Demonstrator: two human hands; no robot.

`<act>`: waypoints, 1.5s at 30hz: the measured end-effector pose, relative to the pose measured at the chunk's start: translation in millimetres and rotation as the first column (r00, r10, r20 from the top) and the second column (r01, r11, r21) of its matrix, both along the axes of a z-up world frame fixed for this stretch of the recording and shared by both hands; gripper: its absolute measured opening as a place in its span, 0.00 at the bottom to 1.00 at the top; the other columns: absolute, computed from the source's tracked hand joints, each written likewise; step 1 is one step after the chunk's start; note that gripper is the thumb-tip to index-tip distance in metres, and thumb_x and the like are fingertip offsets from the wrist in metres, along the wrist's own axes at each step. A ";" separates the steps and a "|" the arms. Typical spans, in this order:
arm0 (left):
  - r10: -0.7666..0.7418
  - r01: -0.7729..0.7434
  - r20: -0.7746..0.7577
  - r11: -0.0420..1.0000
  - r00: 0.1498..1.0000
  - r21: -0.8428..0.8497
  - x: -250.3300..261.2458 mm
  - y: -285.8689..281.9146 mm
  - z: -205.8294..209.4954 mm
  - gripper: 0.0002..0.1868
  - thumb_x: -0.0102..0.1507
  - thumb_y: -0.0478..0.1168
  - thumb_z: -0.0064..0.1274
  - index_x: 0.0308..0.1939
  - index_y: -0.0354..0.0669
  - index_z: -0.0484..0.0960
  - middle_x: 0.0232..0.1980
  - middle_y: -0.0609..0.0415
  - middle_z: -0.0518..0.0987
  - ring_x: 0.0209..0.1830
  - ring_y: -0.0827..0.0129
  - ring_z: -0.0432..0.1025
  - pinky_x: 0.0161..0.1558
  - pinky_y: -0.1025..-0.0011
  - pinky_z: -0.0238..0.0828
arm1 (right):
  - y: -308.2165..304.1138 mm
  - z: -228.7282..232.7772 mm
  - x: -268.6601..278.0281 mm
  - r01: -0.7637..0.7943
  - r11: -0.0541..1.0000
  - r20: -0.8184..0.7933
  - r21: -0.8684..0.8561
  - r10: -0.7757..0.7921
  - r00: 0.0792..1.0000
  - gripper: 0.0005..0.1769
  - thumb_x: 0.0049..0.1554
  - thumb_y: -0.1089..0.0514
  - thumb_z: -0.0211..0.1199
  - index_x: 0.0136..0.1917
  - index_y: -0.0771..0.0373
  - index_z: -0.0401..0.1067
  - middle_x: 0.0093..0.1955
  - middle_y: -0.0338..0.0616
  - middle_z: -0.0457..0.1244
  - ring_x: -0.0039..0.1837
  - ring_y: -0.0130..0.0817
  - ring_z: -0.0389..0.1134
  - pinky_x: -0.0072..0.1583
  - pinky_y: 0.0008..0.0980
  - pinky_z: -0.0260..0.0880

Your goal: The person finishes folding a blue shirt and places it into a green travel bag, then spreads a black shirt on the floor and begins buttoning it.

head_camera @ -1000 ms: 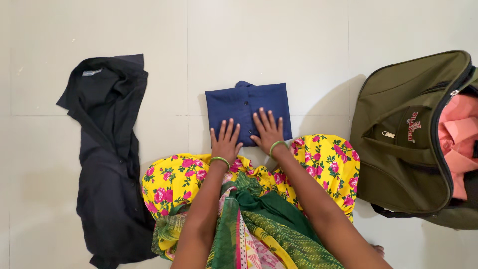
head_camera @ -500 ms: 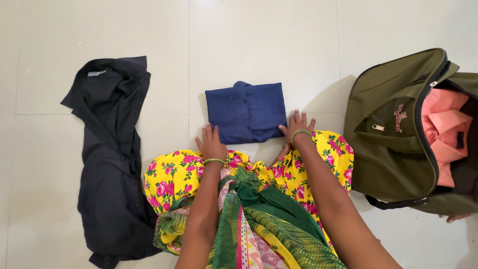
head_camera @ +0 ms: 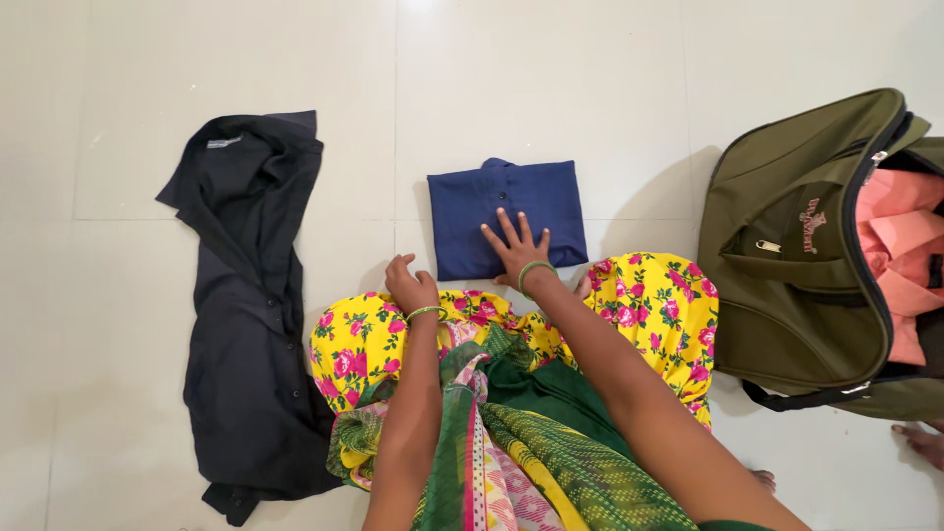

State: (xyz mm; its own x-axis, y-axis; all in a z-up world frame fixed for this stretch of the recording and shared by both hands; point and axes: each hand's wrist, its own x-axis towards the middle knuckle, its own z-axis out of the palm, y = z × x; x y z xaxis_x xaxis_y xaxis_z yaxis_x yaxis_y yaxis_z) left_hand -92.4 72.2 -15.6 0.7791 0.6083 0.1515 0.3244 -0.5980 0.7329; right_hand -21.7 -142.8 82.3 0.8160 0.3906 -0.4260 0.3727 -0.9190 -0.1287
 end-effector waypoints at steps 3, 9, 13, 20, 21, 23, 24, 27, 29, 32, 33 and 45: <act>-0.028 0.029 0.050 1.000 0.998 -0.007 -1.9 -0.4 4.8 0.19 0.55 0.28 0.49 0.50 0.39 0.80 0.60 0.39 0.76 0.66 0.44 0.67 0.66 0.52 0.61 | 6.0 -1.2 3.8 0.053 0.997 -0.020 -0.058 -0.054 0.998 0.71 0.43 0.39 0.80 0.84 0.33 0.32 0.88 0.37 0.22 0.86 0.54 0.29 0.71 0.79 0.46; -0.105 0.106 0.006 0.992 0.994 -0.070 -2.1 -2.1 5.7 0.18 0.56 0.30 0.51 0.51 0.41 0.80 0.61 0.39 0.75 0.67 0.45 0.66 0.66 0.53 0.59 | 10.5 -11.1 19.1 0.107 0.986 -0.117 -0.131 -0.122 0.986 0.77 0.40 0.41 0.82 0.84 0.33 0.28 0.88 0.38 0.20 0.87 0.54 0.28 0.71 0.76 0.50; -0.121 0.123 0.031 0.989 0.992 -0.082 -0.1 -3.2 -0.7 0.18 0.57 0.30 0.52 0.52 0.41 0.79 0.61 0.39 0.75 0.67 0.45 0.66 0.66 0.53 0.58 | 10.1 -31.1 20.3 0.065 0.986 -0.084 -0.155 -0.078 0.993 0.64 0.52 0.47 0.72 0.85 0.36 0.29 0.88 0.43 0.20 0.86 0.59 0.27 0.68 0.79 0.50; -0.100 0.104 0.037 0.988 0.994 -0.115 0.8 -2.0 -12.4 0.18 0.57 0.31 0.53 0.51 0.42 0.79 0.61 0.40 0.75 0.66 0.47 0.67 0.66 0.54 0.60 | 6.7 -47.8 30.8 0.076 0.989 -0.114 -0.128 -0.091 0.989 0.51 0.59 0.48 0.60 0.86 0.41 0.33 0.84 0.51 0.28 0.82 0.64 0.35 0.70 0.74 0.52; -0.098 0.102 0.042 0.988 0.994 -0.115 2.1 -1.8 -14.7 0.18 0.57 0.31 0.53 0.51 0.42 0.79 0.61 0.40 0.75 0.66 0.47 0.67 0.66 0.54 0.60 | 6.5 -52.8 39.6 0.098 0.993 -0.088 -0.070 -0.104 0.991 0.50 0.60 0.48 0.59 0.86 0.42 0.35 0.82 0.55 0.33 0.80 0.65 0.39 0.70 0.70 0.53; -0.104 0.106 0.023 0.985 0.994 -0.135 2.2 -1.9 -20.8 0.18 0.57 0.31 0.54 0.52 0.41 0.80 0.59 0.42 0.77 0.65 0.47 0.68 0.66 0.54 0.61 | 4.2 -62.7 57.7 0.142 0.977 -0.042 0.159 -0.137 0.990 0.48 0.60 0.48 0.58 0.86 0.45 0.39 0.79 0.61 0.42 0.77 0.67 0.48 0.71 0.62 0.57; -0.101 0.103 0.026 0.985 0.995 -0.136 3.2 -1.6 -25.2 0.18 0.57 0.31 0.54 0.52 0.41 0.80 0.59 0.42 0.77 0.65 0.47 0.68 0.66 0.54 0.61 | 2.4 -66.1 65.1 0.185 0.946 -0.057 0.267 -0.176 0.983 0.47 0.61 0.48 0.58 0.87 0.47 0.41 0.77 0.65 0.46 0.75 0.68 0.52 0.72 0.58 0.58; -0.094 0.098 0.028 0.980 0.995 -0.171 3.6 -2.8 -41.4 0.16 0.60 0.36 0.55 0.53 0.39 0.79 0.56 0.42 0.78 0.61 0.48 0.71 0.63 0.56 0.66 | 2.7 -65.5 81.4 0.508 0.770 -0.319 0.386 -0.405 0.857 0.42 0.64 0.47 0.53 0.88 0.46 0.47 0.69 0.67 0.65 0.70 0.64 0.66 0.70 0.50 0.66; -0.071 0.045 -0.059 0.933 0.996 -0.357 6.8 -6.3 -51.5 0.20 0.67 0.46 0.54 0.56 0.37 0.76 0.56 0.41 0.76 0.52 0.51 0.74 0.55 0.59 0.70 | 7.0 -53.9 86.1 0.751 0.040 -0.699 0.660 -0.335 0.632 0.31 0.65 0.49 0.57 0.75 0.70 0.65 0.65 0.66 0.65 0.65 0.65 0.70 0.61 0.55 0.71; -0.018 -0.028 -0.078 0.834 0.997 -0.551 10.4 -6.4 -55.8 0.25 0.70 0.54 0.50 0.60 0.36 0.73 0.57 0.43 0.79 0.55 0.56 0.76 0.57 0.62 0.71 | 0.4 -20.0 90.0 0.825 -0.389 -0.912 0.410 -0.165 0.376 0.30 0.62 0.46 0.55 0.72 0.64 0.60 0.68 0.48 0.64 0.65 0.47 0.68 0.59 0.57 0.71; -0.018 -0.030 -0.081 0.836 0.997 -0.549 10.7 -7.3 -51.8 0.25 0.70 0.54 0.50 0.60 0.36 0.73 0.57 0.43 0.79 0.55 0.56 0.76 0.57 0.62 0.71 | -3.2 -10.6 86.3 0.826 -0.389 -0.913 0.407 -0.162 0.373 0.30 0.62 0.46 0.55 0.72 0.64 0.60 0.68 0.48 0.64 0.65 0.47 0.68 0.59 0.57 0.71; -0.190 -0.197 -0.255 0.279 0.948 -0.940 8.9 -11.7 -26.1 0.35 0.68 0.64 0.38 0.74 0.54 0.54 0.65 0.47 0.72 0.54 0.60 0.74 0.52 0.59 0.72 | -37.8 -113.9 -55.7 0.728 -0.669 -0.985 0.147 -0.032 0.170 0.33 0.63 0.46 0.51 0.77 0.53 0.48 0.75 0.46 0.52 0.78 0.58 0.53 0.69 0.68 0.62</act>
